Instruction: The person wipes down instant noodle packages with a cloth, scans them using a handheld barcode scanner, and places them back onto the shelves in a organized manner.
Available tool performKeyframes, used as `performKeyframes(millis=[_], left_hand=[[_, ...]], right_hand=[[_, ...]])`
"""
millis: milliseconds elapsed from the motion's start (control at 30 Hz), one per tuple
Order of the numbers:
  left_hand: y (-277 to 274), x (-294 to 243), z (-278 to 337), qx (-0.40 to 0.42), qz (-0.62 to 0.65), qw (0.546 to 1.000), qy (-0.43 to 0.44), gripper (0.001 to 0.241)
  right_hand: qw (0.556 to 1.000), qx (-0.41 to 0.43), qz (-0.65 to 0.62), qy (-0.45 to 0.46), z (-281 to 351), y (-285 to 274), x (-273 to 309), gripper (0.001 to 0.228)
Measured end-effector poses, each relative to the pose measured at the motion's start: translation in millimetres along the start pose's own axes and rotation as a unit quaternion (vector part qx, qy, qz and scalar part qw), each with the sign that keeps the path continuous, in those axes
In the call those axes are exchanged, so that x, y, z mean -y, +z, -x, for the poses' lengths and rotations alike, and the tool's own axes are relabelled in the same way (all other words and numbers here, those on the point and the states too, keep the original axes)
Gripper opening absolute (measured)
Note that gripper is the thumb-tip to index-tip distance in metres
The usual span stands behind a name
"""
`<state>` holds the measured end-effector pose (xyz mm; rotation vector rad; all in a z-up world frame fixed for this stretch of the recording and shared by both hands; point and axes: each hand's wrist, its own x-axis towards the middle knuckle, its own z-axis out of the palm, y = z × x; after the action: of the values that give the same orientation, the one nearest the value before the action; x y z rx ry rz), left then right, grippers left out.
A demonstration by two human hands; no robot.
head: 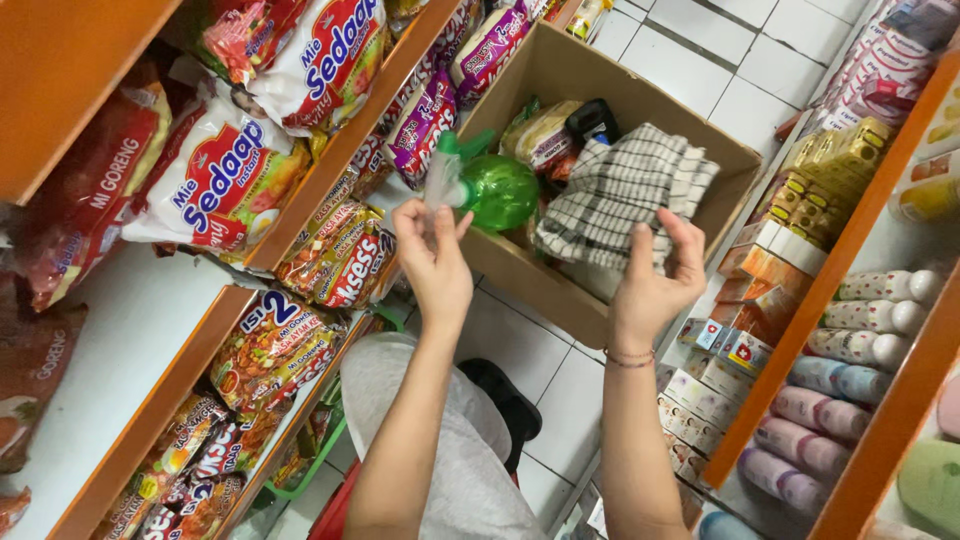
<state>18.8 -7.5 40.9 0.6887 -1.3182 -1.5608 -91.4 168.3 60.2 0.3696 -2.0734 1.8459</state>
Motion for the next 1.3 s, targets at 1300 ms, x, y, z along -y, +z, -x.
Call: performKeyframes(millis=[1300], left_hand=[[-323.9,-206.9,103.2,-0.021,-0.78,0.537,0.32,0.063]], right_hand=[[0.772,0.493,-0.288,0.279,234.6,36.5,126.7,0.028]])
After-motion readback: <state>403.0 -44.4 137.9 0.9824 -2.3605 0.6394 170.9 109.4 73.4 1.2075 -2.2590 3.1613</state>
